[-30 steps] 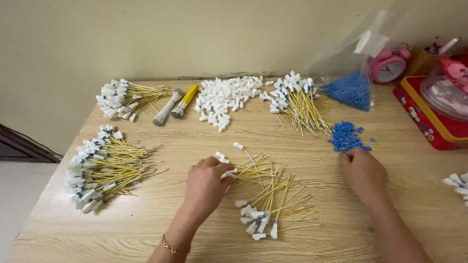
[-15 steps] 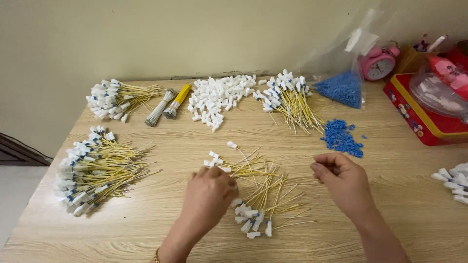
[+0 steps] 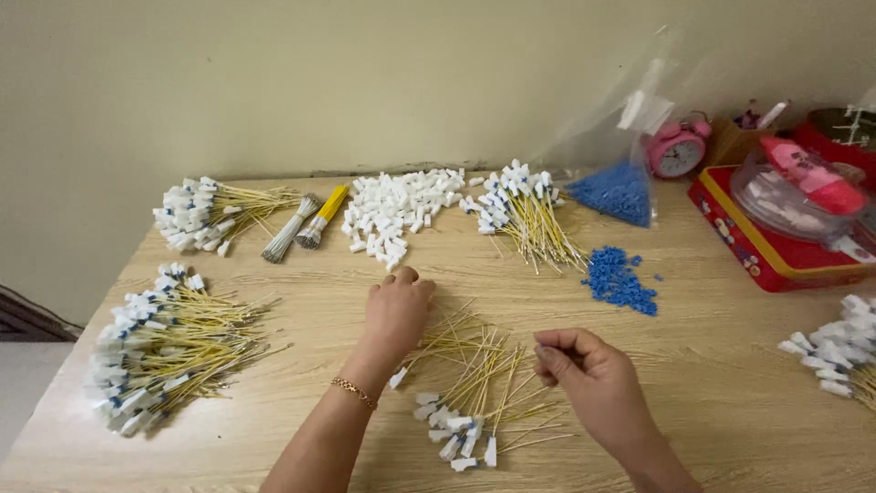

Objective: Assembling small electronic components by manually attaching white plastic housings to bundles of metal wire pins on a workbench.

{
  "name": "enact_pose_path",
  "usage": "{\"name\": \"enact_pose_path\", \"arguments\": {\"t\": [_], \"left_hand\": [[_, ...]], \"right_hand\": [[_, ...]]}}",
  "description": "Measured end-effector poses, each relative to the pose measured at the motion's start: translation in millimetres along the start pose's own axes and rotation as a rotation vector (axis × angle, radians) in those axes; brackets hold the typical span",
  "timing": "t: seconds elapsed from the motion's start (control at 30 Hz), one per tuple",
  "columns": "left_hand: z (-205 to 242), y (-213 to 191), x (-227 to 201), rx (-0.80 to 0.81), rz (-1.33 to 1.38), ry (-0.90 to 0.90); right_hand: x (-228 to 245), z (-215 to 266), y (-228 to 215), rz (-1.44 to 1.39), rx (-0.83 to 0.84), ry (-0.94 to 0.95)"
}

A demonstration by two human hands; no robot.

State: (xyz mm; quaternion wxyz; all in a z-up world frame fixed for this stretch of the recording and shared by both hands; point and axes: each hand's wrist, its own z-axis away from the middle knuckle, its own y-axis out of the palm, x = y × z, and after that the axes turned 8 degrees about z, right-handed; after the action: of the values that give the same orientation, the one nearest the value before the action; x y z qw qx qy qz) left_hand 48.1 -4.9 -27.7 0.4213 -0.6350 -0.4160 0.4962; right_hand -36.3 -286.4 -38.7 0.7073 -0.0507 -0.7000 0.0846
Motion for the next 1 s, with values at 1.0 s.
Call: {"name": "enact_pose_path", "arguments": {"t": [1.0], "left_hand": [[130,-28,-63,0.113,1.710,-0.296]], "right_hand": [[29,36,68,-0.173,0.120,-0.134]]}}
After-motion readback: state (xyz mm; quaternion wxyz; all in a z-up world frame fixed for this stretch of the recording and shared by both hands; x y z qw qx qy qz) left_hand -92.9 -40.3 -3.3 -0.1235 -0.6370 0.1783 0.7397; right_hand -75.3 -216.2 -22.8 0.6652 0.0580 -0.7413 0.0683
